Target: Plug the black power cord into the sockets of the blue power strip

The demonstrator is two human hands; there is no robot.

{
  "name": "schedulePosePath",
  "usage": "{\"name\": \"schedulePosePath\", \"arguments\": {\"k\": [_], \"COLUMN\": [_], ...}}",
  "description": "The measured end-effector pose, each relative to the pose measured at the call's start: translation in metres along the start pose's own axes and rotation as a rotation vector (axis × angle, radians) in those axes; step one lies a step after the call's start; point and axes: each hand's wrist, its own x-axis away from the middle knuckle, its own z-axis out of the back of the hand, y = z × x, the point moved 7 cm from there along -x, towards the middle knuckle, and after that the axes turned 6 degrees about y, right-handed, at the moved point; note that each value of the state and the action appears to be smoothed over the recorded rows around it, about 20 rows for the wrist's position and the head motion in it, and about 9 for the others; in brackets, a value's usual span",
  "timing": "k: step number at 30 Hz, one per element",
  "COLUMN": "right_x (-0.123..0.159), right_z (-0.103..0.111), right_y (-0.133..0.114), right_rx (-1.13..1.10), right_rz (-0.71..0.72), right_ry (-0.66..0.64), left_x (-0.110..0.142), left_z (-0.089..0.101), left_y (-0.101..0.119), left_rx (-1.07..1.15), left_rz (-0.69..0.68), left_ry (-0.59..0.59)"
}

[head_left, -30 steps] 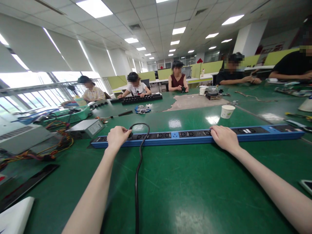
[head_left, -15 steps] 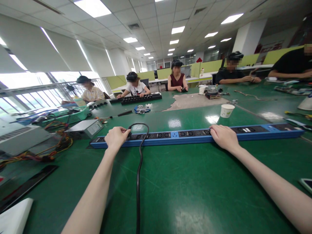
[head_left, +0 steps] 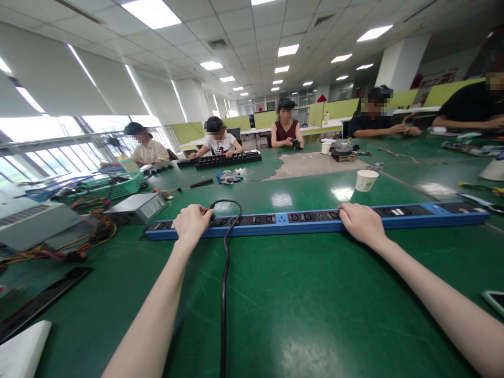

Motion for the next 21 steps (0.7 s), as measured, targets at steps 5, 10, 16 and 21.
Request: {"name": "schedulePosePath", "arguments": {"k": [5,10,16,21], "right_x": [0.000,0.001,0.000,0.000], "right_z": [0.001,-0.001,-0.002,-0.001], "right_y": [0.000,0.001,0.001,0.001], "right_rx": [0.006,0.020,0.017,0.009], "right_rz": [0.002,-0.003,-0.010,-0.020], "right_ry": [0.005,-0.004,-0.007,-0.015], "left_x": [0.002,0.001,0.008,0.011], "left_z": [0.000,-0.005,-0.010,-0.010], "left_y": [0.000,-0.005,0.008,0.017], "left_rx": [-0.056,-0.068,-0.117,-0.151], "left_rz": [-0.009,-0.001,-0.068,-0.090], "left_ry": [-0.008,-0.041,-0.035,-0.026]}}
